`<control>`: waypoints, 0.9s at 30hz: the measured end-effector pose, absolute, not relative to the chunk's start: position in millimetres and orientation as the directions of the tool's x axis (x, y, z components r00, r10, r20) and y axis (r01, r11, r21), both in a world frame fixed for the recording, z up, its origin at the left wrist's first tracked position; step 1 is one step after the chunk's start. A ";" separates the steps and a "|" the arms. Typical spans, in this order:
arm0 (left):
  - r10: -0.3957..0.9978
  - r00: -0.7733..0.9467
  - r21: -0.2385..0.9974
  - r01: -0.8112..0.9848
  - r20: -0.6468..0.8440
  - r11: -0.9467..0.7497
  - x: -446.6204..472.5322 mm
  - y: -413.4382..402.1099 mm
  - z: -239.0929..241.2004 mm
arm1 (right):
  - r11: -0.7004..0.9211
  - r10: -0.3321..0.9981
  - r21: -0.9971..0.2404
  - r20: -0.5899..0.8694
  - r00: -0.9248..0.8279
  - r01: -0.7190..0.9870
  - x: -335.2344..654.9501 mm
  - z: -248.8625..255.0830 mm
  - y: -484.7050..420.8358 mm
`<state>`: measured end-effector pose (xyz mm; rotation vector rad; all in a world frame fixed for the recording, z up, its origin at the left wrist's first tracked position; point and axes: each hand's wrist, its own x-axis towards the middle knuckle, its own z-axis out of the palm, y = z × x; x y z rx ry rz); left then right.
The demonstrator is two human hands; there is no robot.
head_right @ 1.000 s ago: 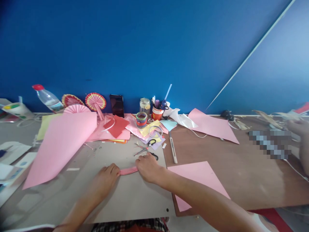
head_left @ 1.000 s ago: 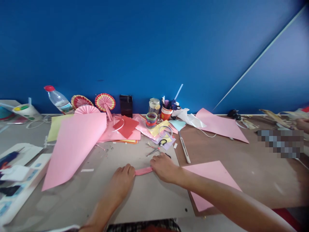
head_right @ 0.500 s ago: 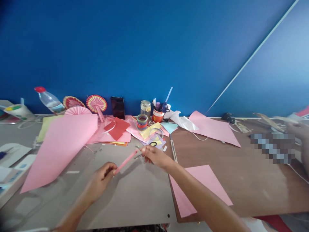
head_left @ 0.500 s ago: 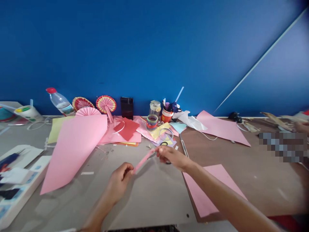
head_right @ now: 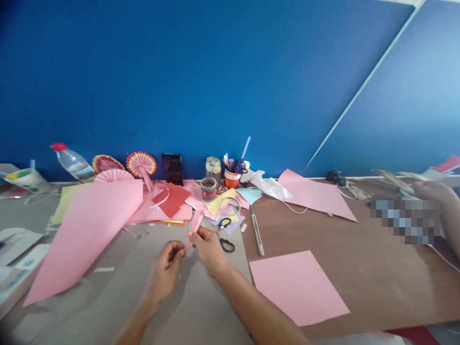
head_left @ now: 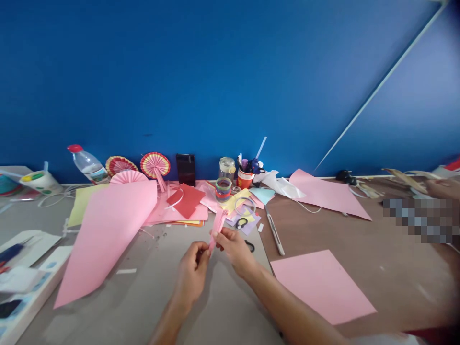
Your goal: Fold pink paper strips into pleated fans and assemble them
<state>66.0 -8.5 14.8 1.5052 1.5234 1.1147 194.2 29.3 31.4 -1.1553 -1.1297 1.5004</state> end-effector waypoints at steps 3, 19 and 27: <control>0.979 -0.084 0.899 0.418 0.185 -0.134 65.6 -6.7 11.3 | -0.192 0.978 -0.944 -0.160 -0.137 -0.270 193.7 29.9 36.0; 0.987 0.104 0.968 0.230 -0.124 0.097 91.4 30.0 12.2 | -0.123 0.982 -0.850 -0.178 0.060 -0.512 208.1 8.0 65.8; 0.956 0.200 0.950 0.272 -0.213 0.154 91.5 28.6 4.1 | -0.066 0.981 -0.845 -0.151 0.120 -0.530 224.5 5.9 75.9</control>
